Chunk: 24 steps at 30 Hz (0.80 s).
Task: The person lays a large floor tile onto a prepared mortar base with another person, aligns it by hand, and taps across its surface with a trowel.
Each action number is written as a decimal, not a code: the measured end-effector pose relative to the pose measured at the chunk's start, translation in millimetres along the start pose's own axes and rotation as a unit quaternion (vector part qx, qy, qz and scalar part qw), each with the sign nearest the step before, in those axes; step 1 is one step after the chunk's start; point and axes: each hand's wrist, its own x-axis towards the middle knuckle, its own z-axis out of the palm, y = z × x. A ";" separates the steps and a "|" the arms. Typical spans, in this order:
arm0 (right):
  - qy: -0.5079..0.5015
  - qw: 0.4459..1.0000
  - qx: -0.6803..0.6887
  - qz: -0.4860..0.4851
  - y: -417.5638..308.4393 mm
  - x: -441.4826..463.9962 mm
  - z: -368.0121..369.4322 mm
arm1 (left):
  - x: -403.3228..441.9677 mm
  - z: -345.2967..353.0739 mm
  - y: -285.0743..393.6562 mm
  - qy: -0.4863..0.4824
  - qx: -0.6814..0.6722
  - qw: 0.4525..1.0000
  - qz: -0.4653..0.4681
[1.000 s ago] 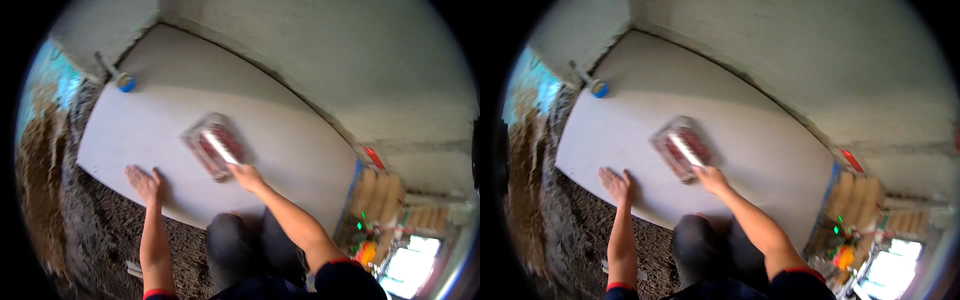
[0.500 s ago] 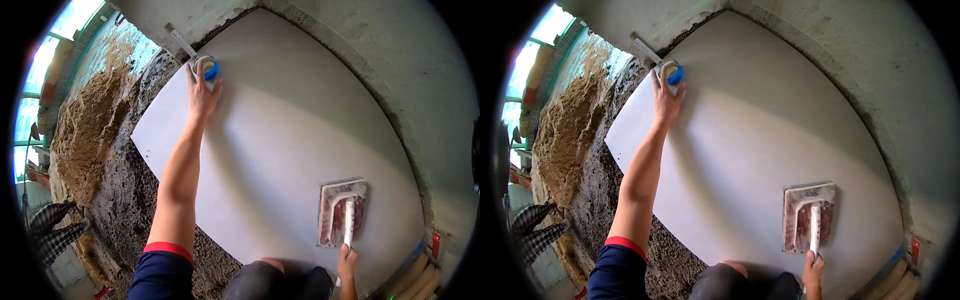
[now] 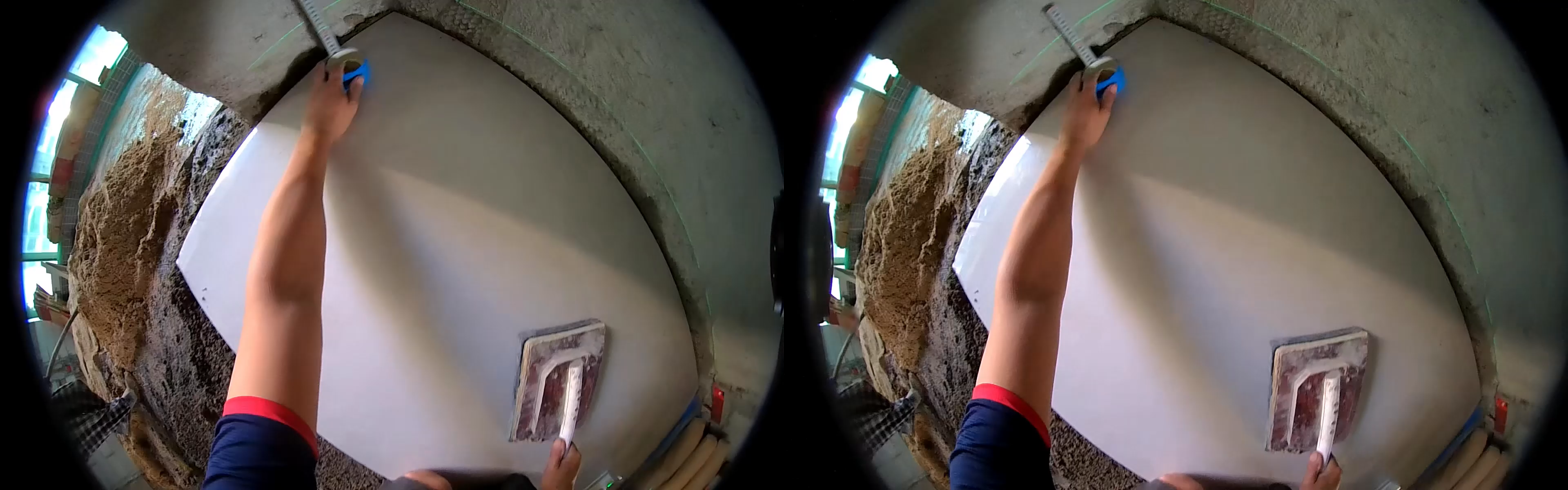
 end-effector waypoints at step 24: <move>0.011 0.991 -0.039 -0.130 -10.7 13.8 -21.9 | 26.2 26.5 47.7 -0.007 0.052 0.998 -0.034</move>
